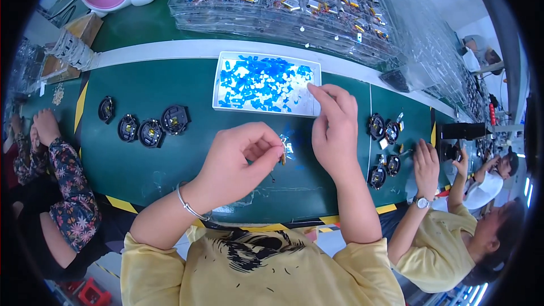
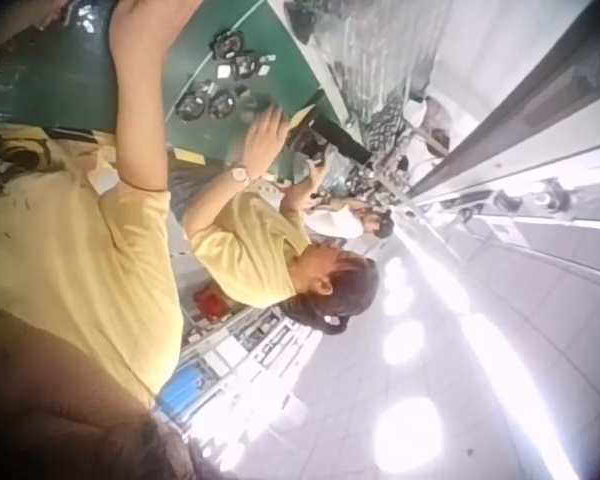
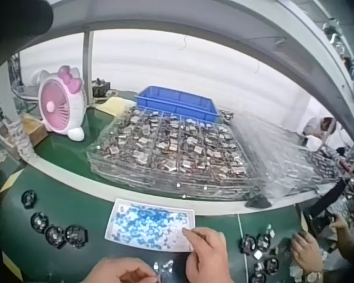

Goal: Assembling small electronic speaker components on a factory production line.

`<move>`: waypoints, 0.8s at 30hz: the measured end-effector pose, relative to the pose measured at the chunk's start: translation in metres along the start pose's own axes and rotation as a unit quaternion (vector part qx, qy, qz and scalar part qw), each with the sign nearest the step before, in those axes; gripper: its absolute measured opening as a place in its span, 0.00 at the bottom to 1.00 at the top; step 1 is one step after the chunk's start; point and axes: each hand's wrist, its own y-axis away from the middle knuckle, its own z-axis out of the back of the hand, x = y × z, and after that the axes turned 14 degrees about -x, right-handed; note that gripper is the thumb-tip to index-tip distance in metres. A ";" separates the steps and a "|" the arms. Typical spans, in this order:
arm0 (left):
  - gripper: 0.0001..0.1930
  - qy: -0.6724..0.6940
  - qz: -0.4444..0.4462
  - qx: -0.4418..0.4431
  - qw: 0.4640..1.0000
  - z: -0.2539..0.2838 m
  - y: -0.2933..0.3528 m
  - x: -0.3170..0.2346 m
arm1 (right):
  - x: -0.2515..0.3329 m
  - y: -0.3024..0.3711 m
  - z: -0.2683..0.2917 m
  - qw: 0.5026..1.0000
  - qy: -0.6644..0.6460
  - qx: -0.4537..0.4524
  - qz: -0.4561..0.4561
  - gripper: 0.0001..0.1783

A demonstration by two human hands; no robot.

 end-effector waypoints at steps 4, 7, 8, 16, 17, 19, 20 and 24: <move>0.04 0.186 0.102 -0.014 0.977 0.003 -0.007 0.008 | 0.022 0.010 0.015 0.999 -0.013 -0.016 0.033 0.16; 0.08 0.272 0.155 -0.021 0.950 0.001 -0.005 0.007 | 0.045 0.024 0.009 0.995 -0.092 0.043 -0.015 0.13; 0.11 0.285 0.165 -0.011 0.944 0.002 -0.003 0.007 | 0.043 0.025 0.007 0.994 -0.101 0.044 -0.014 0.13; 0.17 -0.542 -0.150 -0.216 0.798 0.097 -0.012 -0.022 | 0.024 0.022 0.026 0.968 -0.172 0.038 -0.181 0.07; 0.17 -0.585 -0.108 -0.202 0.778 0.104 -0.010 -0.020 | 0.023 0.021 0.027 0.966 -0.178 0.044 -0.185 0.07; 0.18 -0.624 -0.070 -0.184 0.756 0.106 -0.010 -0.017 | 0.025 0.023 0.023 0.952 -0.215 0.034 -0.214 0.07; 0.16 -0.615 -0.054 -0.181 0.766 0.105 -0.011 -0.014 | 0.026 0.024 0.020 0.936 -0.256 0.027 -0.241 0.07; 0.10 -0.462 -0.019 -0.285 0.840 0.100 -0.021 -0.008 | 0.029 0.029 0.022 0.914 -0.286 0.054 -0.282 0.07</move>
